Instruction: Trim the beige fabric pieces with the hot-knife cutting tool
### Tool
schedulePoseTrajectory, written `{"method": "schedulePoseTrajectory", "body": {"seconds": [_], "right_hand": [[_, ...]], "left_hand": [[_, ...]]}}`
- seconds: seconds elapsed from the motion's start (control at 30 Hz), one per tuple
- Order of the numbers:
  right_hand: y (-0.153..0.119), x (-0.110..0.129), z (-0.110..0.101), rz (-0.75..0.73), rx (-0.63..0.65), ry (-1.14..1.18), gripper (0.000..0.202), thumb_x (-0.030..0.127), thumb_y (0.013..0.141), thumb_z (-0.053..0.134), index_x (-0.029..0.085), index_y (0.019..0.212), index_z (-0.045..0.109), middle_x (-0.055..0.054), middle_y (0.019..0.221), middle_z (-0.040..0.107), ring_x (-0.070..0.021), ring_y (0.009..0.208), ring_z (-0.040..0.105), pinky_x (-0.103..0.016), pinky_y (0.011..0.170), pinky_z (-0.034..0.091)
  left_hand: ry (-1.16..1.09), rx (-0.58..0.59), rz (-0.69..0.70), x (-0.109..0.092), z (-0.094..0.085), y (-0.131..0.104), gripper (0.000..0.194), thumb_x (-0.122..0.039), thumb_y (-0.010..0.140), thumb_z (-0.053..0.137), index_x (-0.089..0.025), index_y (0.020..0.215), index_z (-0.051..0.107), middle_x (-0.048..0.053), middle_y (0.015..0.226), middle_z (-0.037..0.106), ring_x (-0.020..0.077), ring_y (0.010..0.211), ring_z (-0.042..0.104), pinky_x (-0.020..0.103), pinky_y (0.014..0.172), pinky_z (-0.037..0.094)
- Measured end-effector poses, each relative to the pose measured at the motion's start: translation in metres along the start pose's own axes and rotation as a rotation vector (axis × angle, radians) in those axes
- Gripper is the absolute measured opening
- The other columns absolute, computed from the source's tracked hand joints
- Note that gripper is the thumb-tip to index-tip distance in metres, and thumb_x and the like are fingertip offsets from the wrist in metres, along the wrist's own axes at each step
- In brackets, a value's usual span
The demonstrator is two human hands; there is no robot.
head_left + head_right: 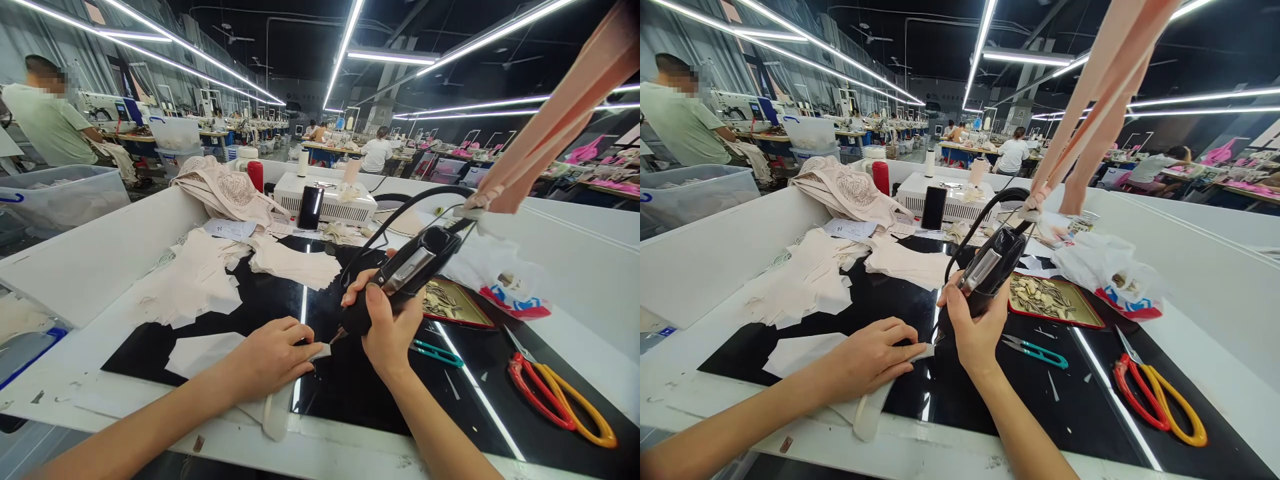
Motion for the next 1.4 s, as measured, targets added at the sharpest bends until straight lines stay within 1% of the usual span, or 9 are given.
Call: {"method": "schedulePoseTrajectory", "body": {"seconds": [0.2,0.33,0.57,0.77,0.93,1.03,1.13,1.23,1.4], "right_hand": [[0.0004,-0.0007,-0.0005,0.001,-0.002,-0.012,0.036,0.034,0.092,0.074,0.028,0.12,0.052,0.007,0.082,0.065,-0.0122,0.057,0.062,-0.03,0.057,0.054],[0.0003,-0.0005,0.0005,-0.002,-0.003,-0.009,0.034,0.033,0.092,0.074,0.028,0.117,0.052,0.007,0.082,0.065,-0.0121,0.057,0.062,-0.029,0.057,0.055],[0.0003,-0.0001,0.0007,-0.018,0.008,0.01,0.031,0.032,0.093,0.074,0.027,0.114,0.052,0.007,0.083,0.066,-0.0116,0.057,0.063,-0.029,0.056,0.055],[0.0,-0.0023,0.0008,-0.007,0.007,0.021,0.033,0.032,0.093,0.075,0.028,0.116,0.052,0.007,0.083,0.066,-0.0117,0.057,0.063,-0.028,0.056,0.055],[0.0025,-0.0003,0.0007,-0.005,-0.001,0.036,0.028,0.03,0.092,0.075,0.027,0.108,0.052,0.007,0.081,0.067,-0.0118,0.057,0.063,-0.028,0.056,0.055],[0.0034,0.0026,0.0003,-0.002,-0.016,0.056,0.028,0.031,0.092,0.075,0.027,0.109,0.053,0.007,0.081,0.066,-0.0121,0.057,0.063,-0.029,0.056,0.055],[0.0021,0.0036,0.0025,-0.001,-0.005,0.072,0.028,0.032,0.092,0.075,0.028,0.111,0.054,0.007,0.081,0.066,-0.0123,0.057,0.063,-0.029,0.055,0.055],[-0.0007,0.0018,0.0054,-0.001,0.014,0.062,0.027,0.032,0.093,0.075,0.028,0.109,0.054,0.007,0.082,0.067,-0.0121,0.057,0.063,-0.029,0.056,0.055],[-0.004,-0.0004,0.0055,-0.016,0.011,0.021,0.026,0.032,0.093,0.075,0.028,0.106,0.053,0.006,0.083,0.067,-0.0119,0.057,0.063,-0.029,0.057,0.054]], "left_hand": [[0.003,-0.021,-0.049,0.0013,-0.0018,-0.0023,0.028,-0.028,0.108,0.059,-0.019,0.133,0.065,0.007,0.118,0.067,0.0205,0.105,0.062,0.035,0.094,0.055],[0.058,-0.015,-0.037,0.0009,-0.004,-0.0028,0.027,-0.029,0.108,0.058,-0.019,0.131,0.065,0.007,0.117,0.067,0.0211,0.102,0.062,0.035,0.091,0.054],[0.149,0.011,-0.04,-0.0008,-0.0052,-0.0025,0.029,-0.028,0.105,0.062,-0.016,0.131,0.065,0.007,0.117,0.068,0.0234,0.099,0.06,0.038,0.086,0.052],[0.195,0.054,-0.049,-0.0021,-0.0011,-0.0019,0.035,-0.03,0.102,0.069,-0.018,0.133,0.063,0.006,0.12,0.067,0.0238,0.097,0.06,0.038,0.084,0.052],[0.209,0.06,-0.043,-0.0031,-0.0026,-0.0016,0.037,-0.031,0.1,0.072,-0.019,0.133,0.062,0.006,0.119,0.067,0.0236,0.098,0.06,0.038,0.083,0.051],[0.212,0.058,-0.046,-0.0033,-0.0037,-0.0013,0.036,-0.031,0.1,0.072,-0.019,0.132,0.062,0.005,0.118,0.067,0.0232,0.096,0.06,0.038,0.082,0.052],[0.218,0.06,-0.047,-0.0031,-0.0032,-0.0017,0.037,-0.031,0.1,0.072,-0.02,0.134,0.062,0.004,0.119,0.067,0.0233,0.096,0.06,0.038,0.083,0.052],[0.221,0.059,-0.046,-0.0027,-0.0027,-0.0023,0.038,-0.031,0.1,0.072,-0.02,0.135,0.061,0.005,0.12,0.067,0.0232,0.098,0.061,0.038,0.085,0.053],[0.198,0.025,-0.044,-0.0042,-0.0074,-0.0018,0.033,-0.029,0.101,0.07,-0.018,0.131,0.063,0.006,0.117,0.068,0.0226,0.1,0.063,0.038,0.089,0.056]]}}
Point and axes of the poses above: each hand's wrist, its own y-axis towards the middle knuckle, its own z-axis out of the palm, x = y × z, the point moved 6 cm from there along y, towards the middle knuckle
